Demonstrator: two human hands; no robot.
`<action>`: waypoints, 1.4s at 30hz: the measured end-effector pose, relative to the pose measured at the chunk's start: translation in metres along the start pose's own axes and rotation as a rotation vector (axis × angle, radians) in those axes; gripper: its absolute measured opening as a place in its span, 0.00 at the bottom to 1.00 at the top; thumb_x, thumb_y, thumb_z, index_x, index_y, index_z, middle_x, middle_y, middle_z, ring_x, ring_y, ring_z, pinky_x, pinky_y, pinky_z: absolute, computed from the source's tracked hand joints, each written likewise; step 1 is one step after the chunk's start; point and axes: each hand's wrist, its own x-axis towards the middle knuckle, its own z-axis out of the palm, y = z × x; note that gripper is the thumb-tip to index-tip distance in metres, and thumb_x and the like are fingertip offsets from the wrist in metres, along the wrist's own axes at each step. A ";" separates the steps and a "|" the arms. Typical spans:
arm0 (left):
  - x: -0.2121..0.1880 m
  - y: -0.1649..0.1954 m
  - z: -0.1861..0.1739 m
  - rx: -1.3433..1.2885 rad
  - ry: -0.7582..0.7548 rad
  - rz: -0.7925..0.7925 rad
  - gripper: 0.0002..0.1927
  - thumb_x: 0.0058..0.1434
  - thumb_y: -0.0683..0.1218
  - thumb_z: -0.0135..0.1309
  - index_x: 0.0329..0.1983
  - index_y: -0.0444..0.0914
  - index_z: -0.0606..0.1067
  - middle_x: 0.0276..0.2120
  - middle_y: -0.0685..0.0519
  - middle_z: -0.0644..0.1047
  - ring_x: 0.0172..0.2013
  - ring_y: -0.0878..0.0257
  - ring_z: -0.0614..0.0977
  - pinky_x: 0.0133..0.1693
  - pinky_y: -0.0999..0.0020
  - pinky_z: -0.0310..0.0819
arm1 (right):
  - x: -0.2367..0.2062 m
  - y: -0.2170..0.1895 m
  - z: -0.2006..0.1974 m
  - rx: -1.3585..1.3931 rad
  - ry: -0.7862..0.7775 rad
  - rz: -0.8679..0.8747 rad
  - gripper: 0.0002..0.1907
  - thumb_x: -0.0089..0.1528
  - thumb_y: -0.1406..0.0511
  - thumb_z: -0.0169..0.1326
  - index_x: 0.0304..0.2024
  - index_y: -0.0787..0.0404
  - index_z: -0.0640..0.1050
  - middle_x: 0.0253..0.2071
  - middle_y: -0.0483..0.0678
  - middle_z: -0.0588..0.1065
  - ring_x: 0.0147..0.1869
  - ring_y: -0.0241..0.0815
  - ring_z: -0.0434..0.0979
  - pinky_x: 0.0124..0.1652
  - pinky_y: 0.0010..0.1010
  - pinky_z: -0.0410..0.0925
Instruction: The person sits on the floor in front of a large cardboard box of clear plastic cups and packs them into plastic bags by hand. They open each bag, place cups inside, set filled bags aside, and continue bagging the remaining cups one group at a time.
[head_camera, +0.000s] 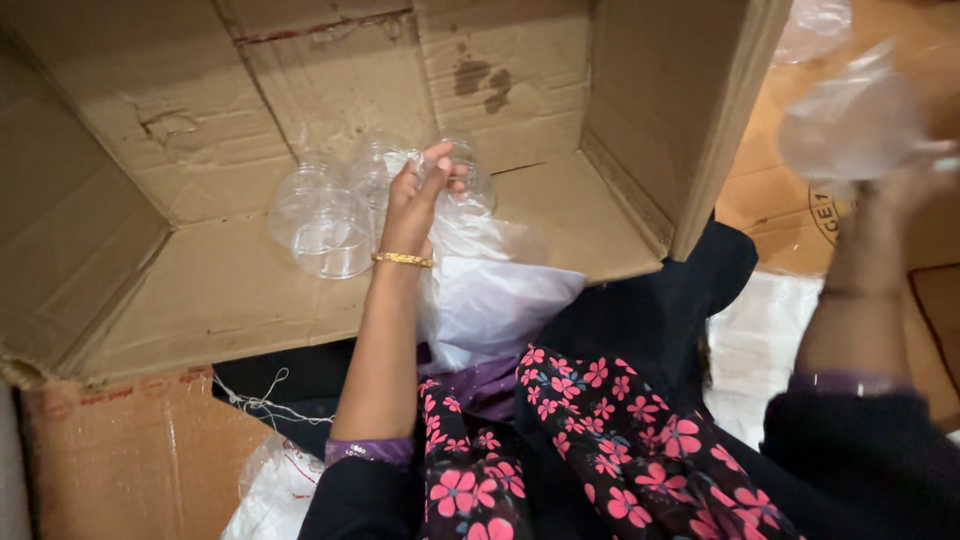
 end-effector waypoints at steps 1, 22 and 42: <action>0.001 -0.002 0.002 0.010 -0.003 -0.004 0.20 0.70 0.49 0.52 0.59 0.33 0.74 0.40 0.49 0.81 0.37 0.66 0.79 0.45 0.70 0.75 | 0.006 0.012 0.011 0.049 0.049 0.057 0.21 0.67 0.50 0.47 0.58 0.50 0.66 0.54 0.45 0.73 0.52 0.44 0.81 0.35 0.38 0.80; -0.016 0.030 0.012 -0.357 -0.096 0.044 0.30 0.74 0.58 0.42 0.60 0.27 0.73 0.52 0.43 0.80 0.54 0.57 0.80 0.60 0.60 0.73 | -0.327 -0.052 0.201 -0.042 -1.464 -0.343 0.29 0.62 0.61 0.64 0.62 0.66 0.73 0.58 0.50 0.74 0.57 0.35 0.74 0.54 0.30 0.71; -0.029 0.018 0.009 0.122 0.152 0.090 0.15 0.61 0.42 0.66 0.49 0.31 0.80 0.42 0.51 0.83 0.43 0.66 0.82 0.47 0.71 0.77 | -0.324 -0.042 0.177 -0.157 -1.195 -0.485 0.24 0.55 0.68 0.66 0.52 0.64 0.74 0.48 0.42 0.75 0.50 0.29 0.74 0.45 0.22 0.69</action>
